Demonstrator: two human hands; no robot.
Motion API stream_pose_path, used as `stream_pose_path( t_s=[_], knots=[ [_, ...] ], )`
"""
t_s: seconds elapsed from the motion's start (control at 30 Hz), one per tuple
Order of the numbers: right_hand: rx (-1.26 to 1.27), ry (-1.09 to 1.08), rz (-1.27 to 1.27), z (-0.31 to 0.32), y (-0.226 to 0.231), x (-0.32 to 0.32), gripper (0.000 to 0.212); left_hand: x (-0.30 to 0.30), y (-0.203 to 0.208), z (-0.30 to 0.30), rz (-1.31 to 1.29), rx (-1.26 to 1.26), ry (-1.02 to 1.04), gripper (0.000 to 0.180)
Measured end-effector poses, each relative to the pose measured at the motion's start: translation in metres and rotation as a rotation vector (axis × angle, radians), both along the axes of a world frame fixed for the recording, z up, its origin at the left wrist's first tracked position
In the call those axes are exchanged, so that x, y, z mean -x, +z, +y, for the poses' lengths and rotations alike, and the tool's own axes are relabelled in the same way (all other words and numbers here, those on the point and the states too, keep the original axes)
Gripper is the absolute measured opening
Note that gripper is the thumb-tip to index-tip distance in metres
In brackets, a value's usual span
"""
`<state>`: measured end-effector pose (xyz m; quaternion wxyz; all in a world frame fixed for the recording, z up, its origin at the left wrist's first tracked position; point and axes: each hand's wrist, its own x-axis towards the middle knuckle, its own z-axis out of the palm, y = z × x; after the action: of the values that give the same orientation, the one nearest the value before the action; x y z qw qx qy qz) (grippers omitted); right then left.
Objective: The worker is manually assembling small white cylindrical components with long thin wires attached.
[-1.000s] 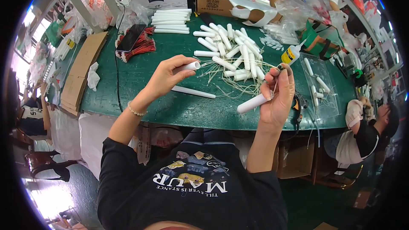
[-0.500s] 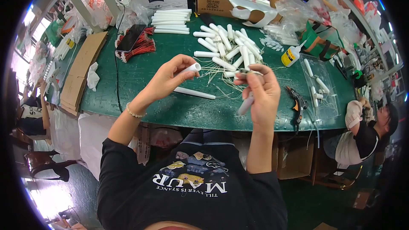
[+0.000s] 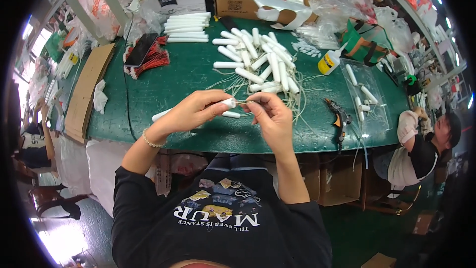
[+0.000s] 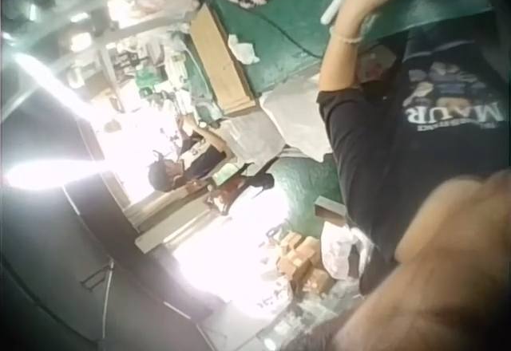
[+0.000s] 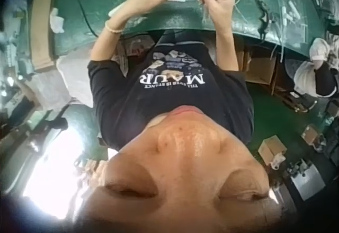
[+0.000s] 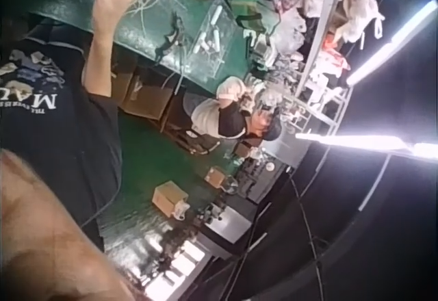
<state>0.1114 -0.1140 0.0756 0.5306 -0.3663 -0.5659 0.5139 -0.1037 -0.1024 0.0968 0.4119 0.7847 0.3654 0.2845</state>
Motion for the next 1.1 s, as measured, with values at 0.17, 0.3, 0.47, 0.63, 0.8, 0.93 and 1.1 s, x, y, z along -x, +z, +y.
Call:
stream_pose_path(
  t_s=[0.17,0.3,0.47,0.63,0.8,0.93,1.1],
  knots=[
    [0.039,0.006,-0.001,0.001,-0.002,-0.003,0.01,-0.006,0.0,-0.002,-0.112,0.129,0.062,0.027],
    [0.034,-0.004,-0.007,0.001,-0.001,-0.007,0.011,-0.006,0.003,0.003,-0.004,0.235,-0.004,0.023],
    [0.031,-0.005,-0.002,0.001,-0.003,-0.008,0.011,-0.012,0.0,-0.003,-0.115,0.185,0.049,0.022],
    [0.044,-0.018,0.014,0.003,-0.006,-0.008,0.011,-0.011,-0.006,0.007,-0.056,0.142,0.001,0.02],
    [0.043,-0.022,0.013,0.004,-0.007,-0.007,0.011,-0.014,-0.013,0.004,-0.172,0.058,0.057,0.024],
    [0.017,-0.027,-0.001,0.003,-0.009,-0.006,0.011,-0.01,-0.008,0.009,-0.053,0.106,-0.016,0.027],
    [0.015,-0.002,-0.055,0.003,-0.013,-0.007,0.011,-0.011,-0.004,0.006,-0.024,0.221,-0.011,0.026]
  ],
)
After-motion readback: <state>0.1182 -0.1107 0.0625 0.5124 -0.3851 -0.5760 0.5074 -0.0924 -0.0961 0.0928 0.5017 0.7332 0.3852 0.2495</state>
